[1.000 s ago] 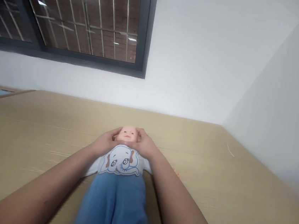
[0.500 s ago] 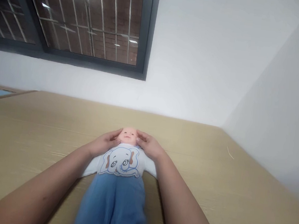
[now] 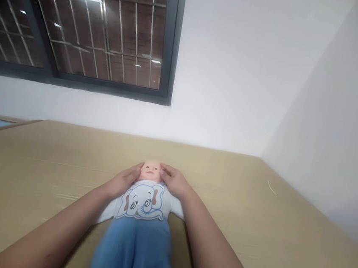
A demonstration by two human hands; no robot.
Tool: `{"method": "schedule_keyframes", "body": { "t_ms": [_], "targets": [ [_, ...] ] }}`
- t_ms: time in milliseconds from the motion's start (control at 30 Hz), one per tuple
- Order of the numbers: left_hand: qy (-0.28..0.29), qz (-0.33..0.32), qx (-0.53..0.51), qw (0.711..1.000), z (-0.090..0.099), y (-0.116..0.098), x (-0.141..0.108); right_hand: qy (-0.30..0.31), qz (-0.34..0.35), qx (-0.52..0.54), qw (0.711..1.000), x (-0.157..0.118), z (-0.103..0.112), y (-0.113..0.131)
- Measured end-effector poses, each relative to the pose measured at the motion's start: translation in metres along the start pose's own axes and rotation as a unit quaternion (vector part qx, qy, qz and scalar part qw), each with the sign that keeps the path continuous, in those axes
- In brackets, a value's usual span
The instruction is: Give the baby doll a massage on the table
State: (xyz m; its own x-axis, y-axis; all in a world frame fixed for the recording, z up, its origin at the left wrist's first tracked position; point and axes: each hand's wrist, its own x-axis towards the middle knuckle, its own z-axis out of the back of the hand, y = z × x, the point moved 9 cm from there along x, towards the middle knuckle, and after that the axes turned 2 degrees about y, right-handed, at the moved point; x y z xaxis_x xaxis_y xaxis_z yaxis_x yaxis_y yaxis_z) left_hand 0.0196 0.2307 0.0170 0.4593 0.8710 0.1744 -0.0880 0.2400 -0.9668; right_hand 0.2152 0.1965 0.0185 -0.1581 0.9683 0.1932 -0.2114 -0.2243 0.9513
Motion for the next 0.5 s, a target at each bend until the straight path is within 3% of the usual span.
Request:
{"method": "schedule_keyframes", "body": {
  "t_ms": [200,333,500],
  "targets": [
    [0.028,0.003,-0.057,0.998,-0.005,-0.002,0.0,-0.014,-0.03,-0.073,0.997,-0.005,0.017,-0.003],
    [-0.018,0.056,-0.058,0.997,0.012,0.004,-0.003,-0.042,-0.056,-0.092,0.993,-0.008,0.035,-0.008],
    [-0.031,0.085,-0.031,0.995,0.04,-0.008,-0.011,-0.048,-0.063,-0.1,0.992,-0.01,0.042,-0.006]
  ]
}}
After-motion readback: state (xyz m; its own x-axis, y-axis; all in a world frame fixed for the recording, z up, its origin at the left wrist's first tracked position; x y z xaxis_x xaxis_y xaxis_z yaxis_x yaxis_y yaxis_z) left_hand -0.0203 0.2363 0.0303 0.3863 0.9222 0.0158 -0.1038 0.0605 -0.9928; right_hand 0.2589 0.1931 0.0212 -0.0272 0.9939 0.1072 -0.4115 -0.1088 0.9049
